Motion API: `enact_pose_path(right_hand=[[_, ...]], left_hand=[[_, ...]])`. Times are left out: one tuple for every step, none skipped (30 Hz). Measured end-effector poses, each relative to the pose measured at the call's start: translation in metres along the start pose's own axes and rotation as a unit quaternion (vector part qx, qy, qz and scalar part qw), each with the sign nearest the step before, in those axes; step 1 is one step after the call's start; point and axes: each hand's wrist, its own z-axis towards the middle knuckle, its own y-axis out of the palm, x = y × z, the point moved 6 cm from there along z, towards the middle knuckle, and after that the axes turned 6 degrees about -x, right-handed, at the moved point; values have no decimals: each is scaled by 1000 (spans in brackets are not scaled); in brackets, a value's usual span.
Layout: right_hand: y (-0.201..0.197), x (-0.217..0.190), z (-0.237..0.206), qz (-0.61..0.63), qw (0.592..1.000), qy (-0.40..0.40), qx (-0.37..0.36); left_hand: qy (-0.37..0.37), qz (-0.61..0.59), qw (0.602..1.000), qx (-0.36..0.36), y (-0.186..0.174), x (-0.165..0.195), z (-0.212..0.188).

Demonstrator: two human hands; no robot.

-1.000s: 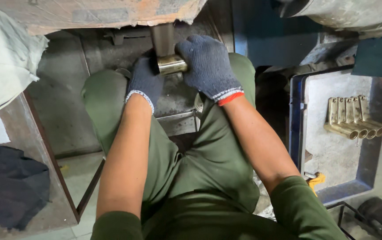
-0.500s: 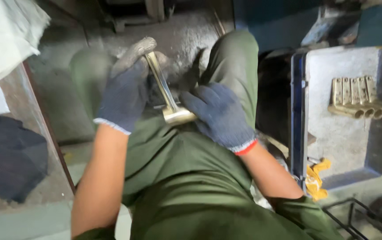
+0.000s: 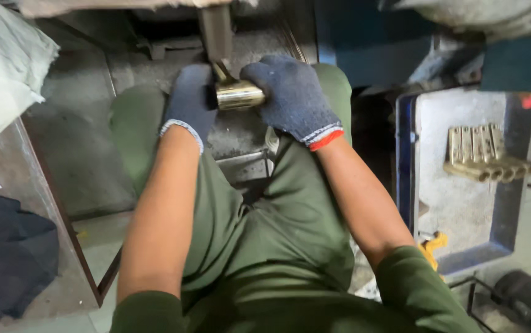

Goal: The person sits on the floor and uses a grinding machine to smooth the edges of brass-colored metal parts. They hold each part with gloved hands, rotating it against the spinning wheel to grind different sides, and then place the finished pieces on a nearby tray.

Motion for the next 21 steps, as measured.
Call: enact_pose_path(right_hand=[[5, 9, 11, -1, 1000, 10, -3], [10, 13, 21, -4, 1000, 3, -10], [15, 16, 29, -7, 1000, -2, -17], [17, 19, 35, -9, 1000, -6, -22], [21, 23, 40, -5, 999, 11, -38], [24, 27, 46, -1, 998, 28, -50], [27, 31, 49, 1, 997, 46, -61], [28, 33, 51, 16, 997, 51, -65], [29, 33, 50, 32, 995, 55, -71], [31, 32, 43, 49, 994, 62, -79], [31, 26, 30, 43, 996, 48, -68], [31, 17, 15, 38, 997, 32, -58], [30, 8, 1, 32, 998, 14, -46], [30, 1, -20, 83, 995, 24, -41], [29, -10, -49, 134, 990, 35, -37], [27, -19, -74, 173, 983, 50, -25], [26, -26, -96, 214, 975, 63, -19], [22, -35, -112, 229, 972, 48, 2], [17, -42, -127, 244, 969, 40, 28], [11, -46, -136, 257, 964, 33, 57], [8, -50, -141, 268, 961, 13, 58]], left_hand=[[-14, -77, 997, 8, 0, -8, 7], [-28, -154, 988, 13, 4, -13, 9], [-43, -230, 972, 16, 6, -17, 11], [-54, -223, 973, 20, 6, -19, 14], [-62, -215, 974, 24, 7, -19, 15], [-66, -206, 976, 29, 7, -19, 15], [-79, -189, 979, 14, 9, -19, 14], [-90, -173, 981, 1, 10, -18, 12], [-104, -159, 982, -13, 10, -17, 9], [-84, -161, 983, -18, 9, -12, 3], [-65, -163, 984, -25, 8, -7, -4], [-49, -163, 985, -31, 4, -1, -12], [-56, -249, 967, -4, -3, 1, -23], [-61, -333, 941, 28, -12, 5, -35], [-65, -414, 906, 57, -20, 9, -49], [-122, -551, 824, 54, -18, 11, -65], [-182, -673, 715, 53, -16, 15, -88], [-175, -624, 760, 54, -26, 23, -109], [-166, -572, 802, 46, -35, 33, -126], [-154, -516, 842, 36, -40, 44, -139], [-133, -577, 804, 46, -44, 52, -149]])
